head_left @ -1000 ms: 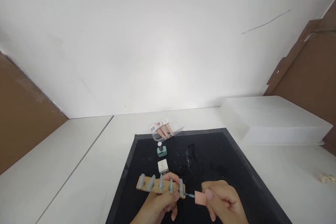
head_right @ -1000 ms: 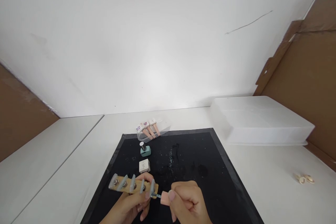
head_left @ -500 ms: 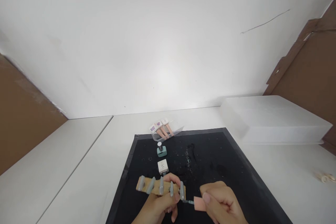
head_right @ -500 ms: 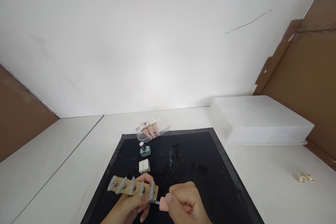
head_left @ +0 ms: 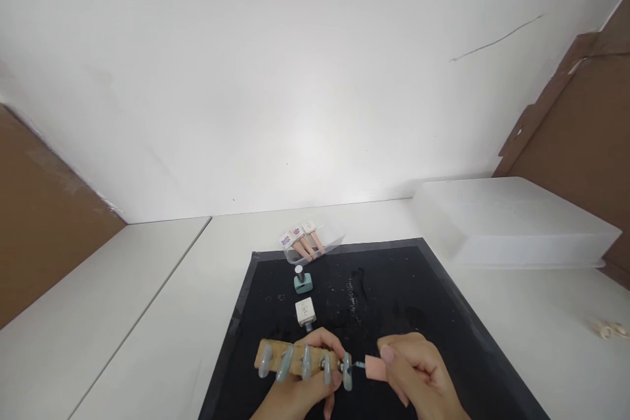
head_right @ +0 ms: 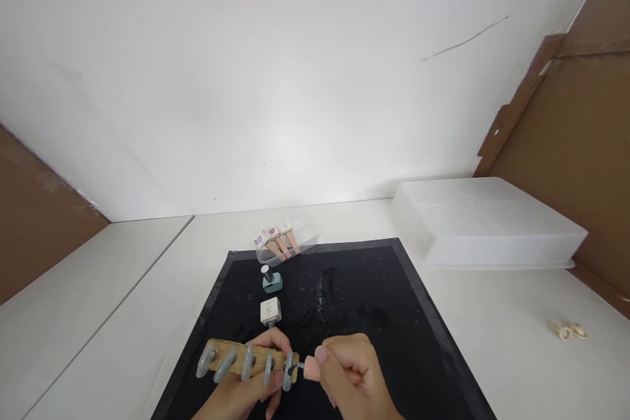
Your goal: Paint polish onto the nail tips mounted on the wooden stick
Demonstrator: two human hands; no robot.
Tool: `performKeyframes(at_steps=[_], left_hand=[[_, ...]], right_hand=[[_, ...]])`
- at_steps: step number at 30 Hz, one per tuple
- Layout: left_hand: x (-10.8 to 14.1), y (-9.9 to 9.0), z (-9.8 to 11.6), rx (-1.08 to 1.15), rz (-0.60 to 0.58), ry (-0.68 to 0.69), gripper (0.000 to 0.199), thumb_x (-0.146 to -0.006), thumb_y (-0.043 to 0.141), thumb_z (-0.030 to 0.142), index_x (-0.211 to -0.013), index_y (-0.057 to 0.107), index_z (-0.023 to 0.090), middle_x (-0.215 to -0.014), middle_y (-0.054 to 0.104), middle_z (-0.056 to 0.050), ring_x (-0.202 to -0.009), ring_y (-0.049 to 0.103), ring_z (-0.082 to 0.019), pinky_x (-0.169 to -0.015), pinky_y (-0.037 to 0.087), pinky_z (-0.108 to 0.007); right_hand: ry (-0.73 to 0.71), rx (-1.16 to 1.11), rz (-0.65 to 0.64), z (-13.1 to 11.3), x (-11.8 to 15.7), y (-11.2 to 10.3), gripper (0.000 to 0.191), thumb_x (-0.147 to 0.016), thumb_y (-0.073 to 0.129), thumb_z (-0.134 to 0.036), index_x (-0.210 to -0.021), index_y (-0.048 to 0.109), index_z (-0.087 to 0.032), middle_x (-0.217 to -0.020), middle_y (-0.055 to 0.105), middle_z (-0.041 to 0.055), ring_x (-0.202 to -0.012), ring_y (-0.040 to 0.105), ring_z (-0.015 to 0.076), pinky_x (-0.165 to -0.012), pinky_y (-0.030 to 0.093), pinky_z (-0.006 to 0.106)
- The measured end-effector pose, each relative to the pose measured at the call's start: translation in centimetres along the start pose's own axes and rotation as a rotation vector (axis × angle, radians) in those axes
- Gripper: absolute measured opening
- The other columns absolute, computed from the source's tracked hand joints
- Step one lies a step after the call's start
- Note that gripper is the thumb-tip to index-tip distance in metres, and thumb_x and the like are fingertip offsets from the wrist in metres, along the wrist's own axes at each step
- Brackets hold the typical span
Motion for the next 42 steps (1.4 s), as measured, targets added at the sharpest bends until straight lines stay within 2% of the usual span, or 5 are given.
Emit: performKeyframes(at_steps=[9, 24, 30, 37, 42], left_hand=[[0.0, -0.2, -0.2, -0.046, 0.002, -0.003, 0.037, -0.058, 0.074, 0.045, -0.075, 0.057, 0.016, -0.054, 0.048, 0.006, -0.042, 0.038, -0.004, -0.04, 0.035, -0.018], [-0.4, -0.5, -0.1, -0.14, 0.084, 0.019, 0.038, -0.061, 0.07, 0.048, -0.074, 0.054, 0.017, -0.055, 0.047, 0.006, -0.041, 0.033, -0.003, -0.04, 0.033, -0.019], [-1.1, -1.1, -1.3, -0.17, 0.051, 0.046, 0.044, -0.055, 0.071, 0.053, -0.072, 0.055, 0.016, -0.055, 0.053, 0.004, -0.036, 0.035, -0.003, -0.034, 0.03, -0.017], [-1.2, -2.2, -2.5, -0.264, 0.073, 0.104, 0.031, -0.062, 0.068, 0.045, -0.072, 0.057, 0.018, -0.044, 0.045, 0.008, -0.034, 0.035, -0.004, -0.033, 0.029, -0.016], [-1.3, -2.2, -2.4, -0.238, 0.076, 0.095, 0.038, -0.059, 0.068, 0.051, -0.073, 0.056, 0.018, -0.046, 0.046, 0.007, -0.033, 0.032, -0.003, -0.032, 0.029, -0.017]], right_hand=[[0.02, -0.046, 0.082, 0.2, -0.4, -0.9, 0.058, -0.093, 0.033, -0.044, -0.041, 0.022, -0.019, -0.04, 0.024, -0.0054, -0.038, 0.027, 0.0089, -0.041, 0.026, 0.024], [0.048, -0.018, -0.124, -0.1, -0.1, 0.5, 0.06, -0.092, 0.03, -0.052, -0.043, 0.017, -0.02, -0.039, 0.024, -0.0055, -0.036, 0.026, 0.008, -0.04, 0.027, 0.025], [0.093, -0.061, -0.068, 0.4, -0.2, 0.3, 0.058, -0.091, 0.032, -0.052, -0.044, 0.019, -0.02, -0.041, 0.024, -0.0053, -0.038, 0.025, 0.0083, -0.039, 0.031, 0.022], [0.097, -0.003, 0.004, 0.8, -0.4, -0.7, 0.056, -0.092, 0.032, -0.047, -0.044, 0.023, -0.02, -0.041, 0.025, -0.0051, -0.039, 0.028, 0.0089, -0.042, 0.036, 0.021], [0.095, -0.027, 0.019, 0.7, -0.4, -0.9, 0.057, -0.092, 0.033, -0.049, -0.044, 0.021, -0.02, -0.041, 0.024, -0.0053, -0.039, 0.026, 0.0086, -0.041, 0.037, 0.021]])
Point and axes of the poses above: each hand's wrist, its own x-axis away from the middle knuckle, its own y-axis out of the palm, z = x × y, the point moved 7 cm from there along -x, towards the middle knuckle
